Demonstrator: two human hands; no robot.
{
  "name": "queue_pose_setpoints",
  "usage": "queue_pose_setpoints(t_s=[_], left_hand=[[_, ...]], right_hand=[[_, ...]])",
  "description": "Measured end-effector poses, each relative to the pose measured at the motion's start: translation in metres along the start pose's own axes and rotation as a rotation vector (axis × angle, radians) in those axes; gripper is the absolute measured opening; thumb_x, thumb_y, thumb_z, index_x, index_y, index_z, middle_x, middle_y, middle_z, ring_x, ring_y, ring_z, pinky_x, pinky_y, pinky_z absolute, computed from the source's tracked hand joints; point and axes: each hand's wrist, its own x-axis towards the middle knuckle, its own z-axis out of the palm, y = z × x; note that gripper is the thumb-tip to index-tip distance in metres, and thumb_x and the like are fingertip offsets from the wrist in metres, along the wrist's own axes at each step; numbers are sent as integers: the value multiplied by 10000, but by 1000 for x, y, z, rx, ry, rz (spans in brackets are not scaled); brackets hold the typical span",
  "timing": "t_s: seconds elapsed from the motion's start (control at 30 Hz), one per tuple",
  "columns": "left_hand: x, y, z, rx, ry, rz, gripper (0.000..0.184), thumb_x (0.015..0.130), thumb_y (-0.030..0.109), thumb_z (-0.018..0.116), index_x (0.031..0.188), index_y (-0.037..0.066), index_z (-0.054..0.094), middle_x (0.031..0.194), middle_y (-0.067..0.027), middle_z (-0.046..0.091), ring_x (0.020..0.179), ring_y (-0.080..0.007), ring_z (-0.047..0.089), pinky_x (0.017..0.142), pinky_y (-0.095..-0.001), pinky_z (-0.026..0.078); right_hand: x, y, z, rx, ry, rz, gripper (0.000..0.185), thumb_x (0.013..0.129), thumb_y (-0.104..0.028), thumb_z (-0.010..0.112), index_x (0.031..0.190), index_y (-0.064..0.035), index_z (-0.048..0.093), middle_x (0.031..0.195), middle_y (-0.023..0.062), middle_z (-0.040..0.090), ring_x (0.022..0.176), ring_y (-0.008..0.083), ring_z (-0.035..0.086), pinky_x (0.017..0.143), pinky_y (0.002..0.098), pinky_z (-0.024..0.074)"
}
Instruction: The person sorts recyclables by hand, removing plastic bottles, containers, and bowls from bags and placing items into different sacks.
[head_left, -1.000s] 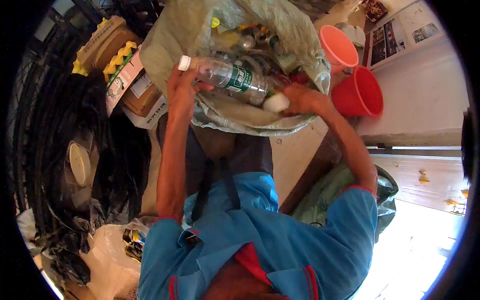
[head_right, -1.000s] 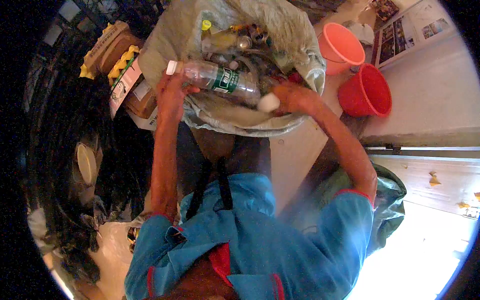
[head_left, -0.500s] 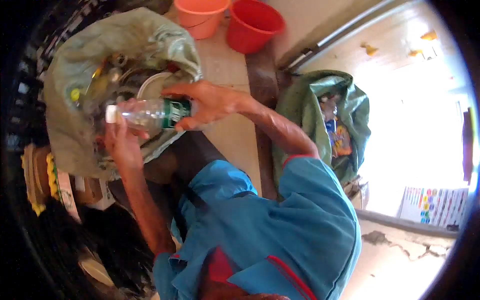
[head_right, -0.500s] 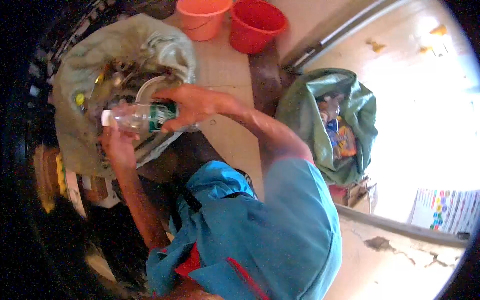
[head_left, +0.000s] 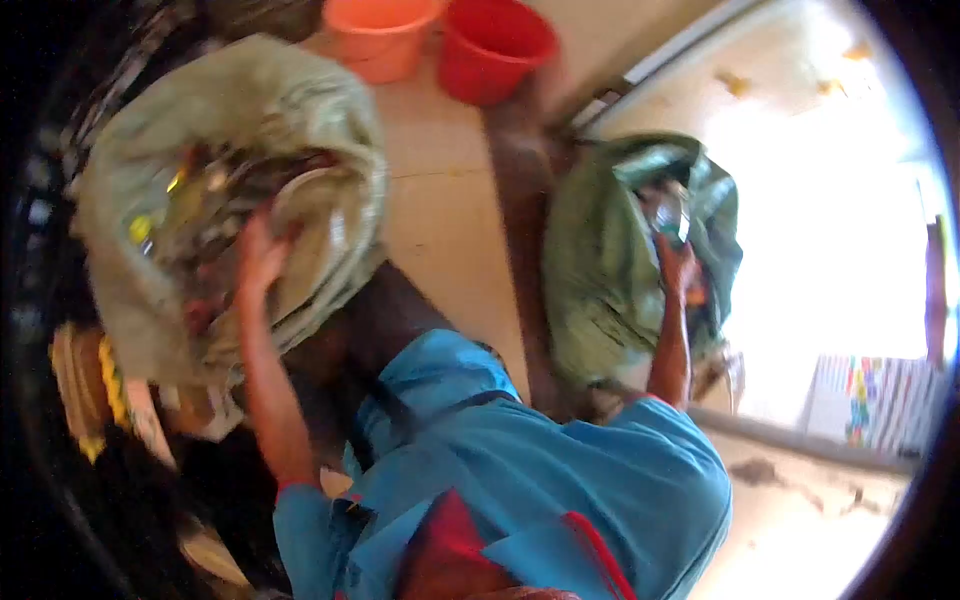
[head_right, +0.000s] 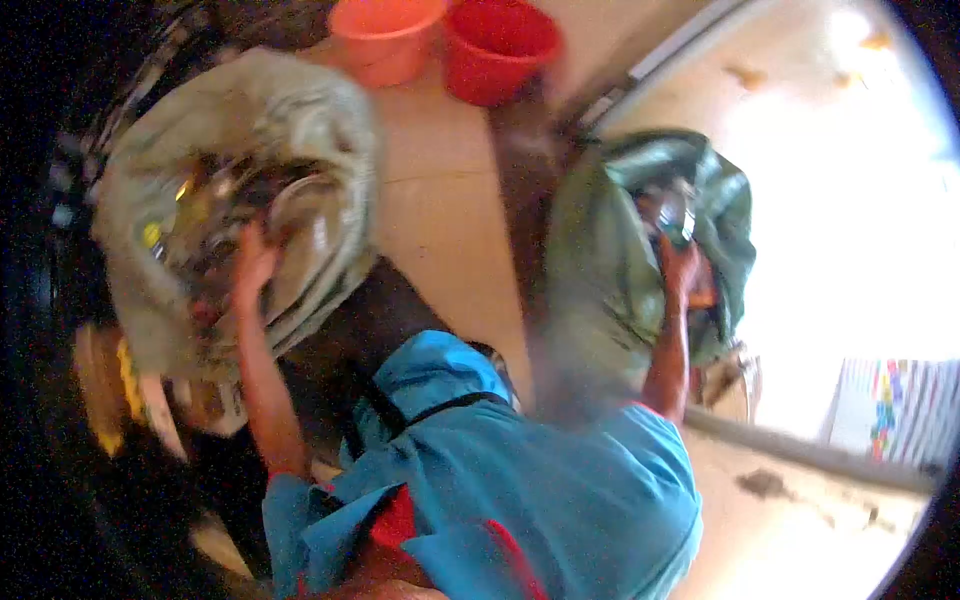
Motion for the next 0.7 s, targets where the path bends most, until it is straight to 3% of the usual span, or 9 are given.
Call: queue_pose_setpoints(t_s=[0.13,0.17,0.2,0.23,0.27,0.37,0.57,0.63,0.7], left_hand=[[-11,3,25,-9,122,88,610,711,241,724,1221,14,480,1107,-241,571,1035,-391,545,875,-449,442],[-14,10,26,20,165,54,620,708,247,723,1226,17,471,1092,-243,577,1022,-400,549,862,-457,447],[-11,4,27,33,201,17,620,708,247,723,1226,17,471,1092,-243,577,1022,-400,549,862,-457,447],[-5,-6,30,28,169,-43,569,709,223,705,1194,12,494,1048,-245,592,991,-406,560,840,-463,453],[-4,-10,30,21,140,-87,519,710,198,688,1161,7,517,1004,-247,606,959,-412,571,819,-470,460],[-12,-25,24,51,119,-105,415,707,134,637,1093,1,564,919,-244,623,880,-415,592,760,-486,471],[-27,-29,14,58,211,-110,353,716,85,601,1061,10,585,908,-246,620,847,-410,603,731,-484,475],[-32,-25,2,88,265,-150,335,737,82,605,1066,21,581,906,-239,627,859,-400,608,753,-463,481],[-41,-27,-13,73,494,-56,339,733,82,602,1064,13,579,895,-250,620,837,-399,612,755,-450,483]], right_hand=[[22,27,24,-151,-12,-92,699,721,-583,646,1028,43,611,977,234,630,912,402,596,748,477,468],[43,41,33,-385,-268,42,663,746,-571,624,1018,33,599,1012,246,610,931,393,584,745,491,464],[57,93,63,-227,-102,-138,596,784,-551,592,1033,-10,596,1068,232,592,978,377,562,764,485,458],[58,73,59,-346,-314,91,546,806,-516,575,1114,-65,583,1094,196,588,1011,369,541,815,477,445],[82,156,114,-329,-175,-51,556,784,-491,600,1140,-64,575,1117,177,590,1033,353,542,828,465,445],[90,123,115,-242,-120,-101,543,798,-476,590,1151,-63,573,1126,176,592,1022,348,554,830,459,449],[38,-114,-24,-130,-250,-194,476,872,-413,549,1170,-42,572,1128,160,612,989,292,602,854,407,467],[33,-173,-28,315,-243,-511,370,899,-276,525,1142,-2,578,1049,218,623,966,306,609,842,366,469],[1,-271,-41,775,-279,-575,324,880,-221,614,1114,2,605,1019,107,655,944,178,606,807,291,485]])
